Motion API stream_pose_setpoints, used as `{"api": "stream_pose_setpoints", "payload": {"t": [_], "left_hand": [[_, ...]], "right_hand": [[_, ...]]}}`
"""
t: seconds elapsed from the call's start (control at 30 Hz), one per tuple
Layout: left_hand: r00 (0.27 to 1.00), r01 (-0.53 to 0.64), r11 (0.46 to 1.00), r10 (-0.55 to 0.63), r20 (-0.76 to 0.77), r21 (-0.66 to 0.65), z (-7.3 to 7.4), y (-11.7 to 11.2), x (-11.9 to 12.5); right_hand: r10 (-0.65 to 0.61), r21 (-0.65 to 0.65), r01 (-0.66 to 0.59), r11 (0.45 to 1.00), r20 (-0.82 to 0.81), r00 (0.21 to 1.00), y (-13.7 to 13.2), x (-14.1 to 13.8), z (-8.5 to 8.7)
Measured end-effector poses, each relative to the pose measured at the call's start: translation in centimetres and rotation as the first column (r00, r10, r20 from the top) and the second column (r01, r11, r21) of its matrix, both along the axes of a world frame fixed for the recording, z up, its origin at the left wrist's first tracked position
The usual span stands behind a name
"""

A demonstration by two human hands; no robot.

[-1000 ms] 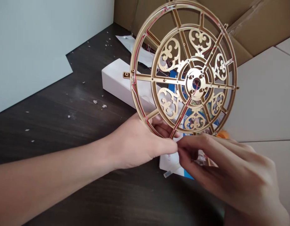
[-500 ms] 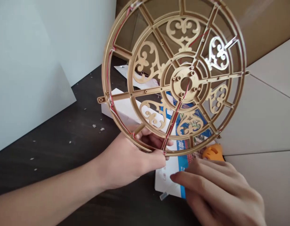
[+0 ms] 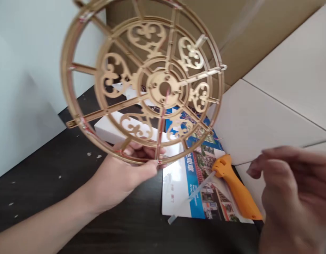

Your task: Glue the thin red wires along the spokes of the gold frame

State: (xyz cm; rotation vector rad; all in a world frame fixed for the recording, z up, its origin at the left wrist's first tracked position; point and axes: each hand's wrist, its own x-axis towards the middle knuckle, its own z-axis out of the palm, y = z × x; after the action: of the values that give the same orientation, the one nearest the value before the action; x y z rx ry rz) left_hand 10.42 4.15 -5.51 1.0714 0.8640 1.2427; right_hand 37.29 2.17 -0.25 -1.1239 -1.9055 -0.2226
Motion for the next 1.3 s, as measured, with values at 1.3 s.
{"api": "stream_pose_setpoints", "payload": {"t": [1.3], "left_hand": [[1.000,0.010,1.000,-0.010,0.019,-0.002,0.4,-0.3,0.2]], "right_hand": [[0.215,-0.375,-0.446,0.813,-0.520,0.827,0.3,-4.9,-2.8]]}}
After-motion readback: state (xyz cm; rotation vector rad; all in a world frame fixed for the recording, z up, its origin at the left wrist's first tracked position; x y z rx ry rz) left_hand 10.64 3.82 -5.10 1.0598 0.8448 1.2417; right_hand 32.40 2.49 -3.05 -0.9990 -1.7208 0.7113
